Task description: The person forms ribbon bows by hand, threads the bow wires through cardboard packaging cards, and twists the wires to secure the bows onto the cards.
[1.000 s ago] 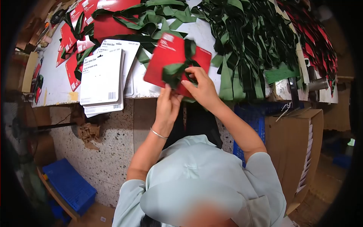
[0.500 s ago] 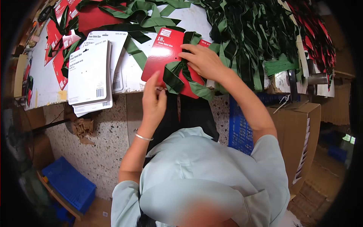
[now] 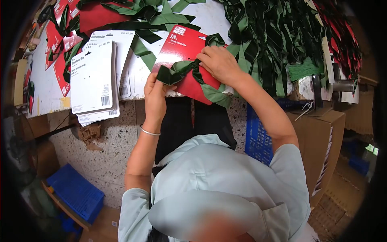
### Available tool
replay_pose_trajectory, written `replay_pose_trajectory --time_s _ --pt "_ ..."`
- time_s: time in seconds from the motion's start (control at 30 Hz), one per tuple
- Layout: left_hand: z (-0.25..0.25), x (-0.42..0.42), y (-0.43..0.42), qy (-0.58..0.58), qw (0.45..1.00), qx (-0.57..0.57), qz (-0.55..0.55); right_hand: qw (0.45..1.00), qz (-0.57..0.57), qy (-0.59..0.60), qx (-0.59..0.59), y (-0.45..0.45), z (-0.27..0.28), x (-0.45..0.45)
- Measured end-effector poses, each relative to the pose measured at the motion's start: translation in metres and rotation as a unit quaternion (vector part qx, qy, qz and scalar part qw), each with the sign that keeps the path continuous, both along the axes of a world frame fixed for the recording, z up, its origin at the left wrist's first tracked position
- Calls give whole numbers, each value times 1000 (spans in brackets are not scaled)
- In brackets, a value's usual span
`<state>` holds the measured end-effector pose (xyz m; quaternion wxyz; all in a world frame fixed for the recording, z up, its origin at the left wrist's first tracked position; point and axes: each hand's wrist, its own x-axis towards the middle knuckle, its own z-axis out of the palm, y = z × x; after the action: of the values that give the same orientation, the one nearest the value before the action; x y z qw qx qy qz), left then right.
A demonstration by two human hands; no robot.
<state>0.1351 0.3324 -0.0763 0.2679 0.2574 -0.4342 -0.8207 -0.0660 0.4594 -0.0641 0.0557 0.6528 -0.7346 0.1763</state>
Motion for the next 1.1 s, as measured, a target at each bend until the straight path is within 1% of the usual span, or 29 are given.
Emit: replay_pose_trajectory --time_s 0.03,0.1,0.17,0.2,0.23,0.27,0.3,0.37,0.4,0.43,0.5,0.53,0.6,0.67,0.7,0.73,0.77,0.8,0.87,0.9,0.93,0.97,1.1 --pt "-6 3 -4 31 999 14 4 1000 -1 4 3 -1 -1 0" --pt "-4 5 -6 26 999 28 15 1000 1 10 5 -3 -2 1" --pt "-2 5 -11 22 999 42 25 999 -1 43 2 -3 -3 4" --pt "-3 5 -15 -42 995 -73 55 999 -1 43 2 -3 -2 4" --pt "-2 4 -20 -106 973 -186 83 998 7 58 -1 -3 -1 4" --pt "0 0 -26 -148 930 -314 119 997 13 72 -3 -3 1 4" --pt "-4 -5 -33 -147 930 -314 118 997 12 73 -3 -3 2 4" --pt "-10 -11 -46 -146 912 -375 78 995 41 93 0 -4 5 3" --pt "-3 -14 -46 -150 927 -338 61 995 43 94 -1 -6 6 2" --pt "-2 -13 -47 -150 927 -338 62 994 38 104 10 -7 6 2" --pt "-1 -11 -50 -166 945 -279 34 993 32 114 24 -6 4 2" --pt "1 -10 -47 -166 945 -278 35 995 14 100 4 -7 1 1" --pt "7 -3 -36 -171 965 -201 4 996 -4 86 -15 -8 -5 5" --pt "3 7 -21 -177 971 -157 -29 993 -111 38 -32 -10 -11 15" --pt "1 14 -11 -191 966 -170 -48 992 -113 37 -30 -11 -12 18" --pt "2 17 -7 -192 965 -169 -50 992 -119 10 -37 -12 -13 21" --pt "4 19 -5 -151 980 -127 -21 991 -125 -17 -45 -12 -14 23" --pt "6 20 -4 -110 990 -85 8 991 -127 -19 -45 -11 -11 23" --pt "7 22 -15 -83 996 -27 19 993 -96 -59 -26 -8 1 22" --pt "11 22 -20 -73 997 4 21 993 -94 -59 -26 -5 8 21" --pt "12 22 -23 -56 997 28 33 995 -54 -87 -14 -1 16 21" --pt "11 23 -26 -56 997 28 35 993 -14 -117 -1 2 19 21" --pt "9 24 -26 -48 998 33 39 995 -3 -102 3 5 7 21"
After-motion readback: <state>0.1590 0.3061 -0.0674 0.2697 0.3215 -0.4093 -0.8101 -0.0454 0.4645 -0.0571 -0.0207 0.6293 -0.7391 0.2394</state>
